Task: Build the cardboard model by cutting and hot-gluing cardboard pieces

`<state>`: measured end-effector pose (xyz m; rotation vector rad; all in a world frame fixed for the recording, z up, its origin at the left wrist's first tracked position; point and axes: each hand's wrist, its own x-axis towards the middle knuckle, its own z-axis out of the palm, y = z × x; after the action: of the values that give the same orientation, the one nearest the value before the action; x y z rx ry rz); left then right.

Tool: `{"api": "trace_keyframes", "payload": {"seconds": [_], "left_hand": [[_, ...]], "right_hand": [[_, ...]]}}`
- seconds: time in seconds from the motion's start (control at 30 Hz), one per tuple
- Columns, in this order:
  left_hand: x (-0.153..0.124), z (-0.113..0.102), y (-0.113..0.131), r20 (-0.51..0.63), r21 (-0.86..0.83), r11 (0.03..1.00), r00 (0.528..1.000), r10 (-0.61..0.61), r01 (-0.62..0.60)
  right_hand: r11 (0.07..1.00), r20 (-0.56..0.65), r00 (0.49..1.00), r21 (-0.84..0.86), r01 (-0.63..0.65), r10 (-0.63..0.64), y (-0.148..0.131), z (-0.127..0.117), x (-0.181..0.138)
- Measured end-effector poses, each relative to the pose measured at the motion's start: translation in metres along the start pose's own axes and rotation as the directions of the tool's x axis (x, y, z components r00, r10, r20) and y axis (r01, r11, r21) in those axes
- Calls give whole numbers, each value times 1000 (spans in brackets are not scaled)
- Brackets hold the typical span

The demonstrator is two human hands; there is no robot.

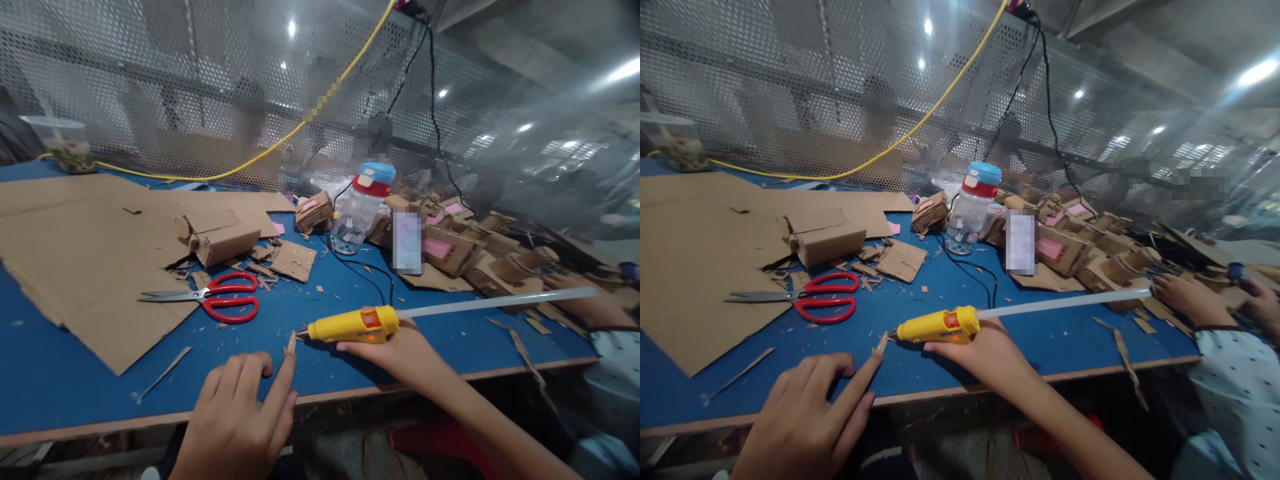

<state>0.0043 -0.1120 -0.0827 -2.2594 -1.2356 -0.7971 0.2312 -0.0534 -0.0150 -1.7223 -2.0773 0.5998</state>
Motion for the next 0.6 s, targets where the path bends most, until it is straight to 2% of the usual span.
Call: {"api": "trace_keyframes", "payload": {"seconds": [0.2,0.43,0.6], "left_hand": [[0,0,0,-18,14,1000,1000,5,-5],[1,0,0,-19,5,1000,1000,5,-5],[0,0,-1,-17,19,1000,1000,21,-20]], "right_hand": [[999,13,999,28,-37,37,4,-1,-3],[998,28,1000,-59,2,0,4,-4,-4],[998,24,999,-54,33,-32,7,-8,-5]]}}
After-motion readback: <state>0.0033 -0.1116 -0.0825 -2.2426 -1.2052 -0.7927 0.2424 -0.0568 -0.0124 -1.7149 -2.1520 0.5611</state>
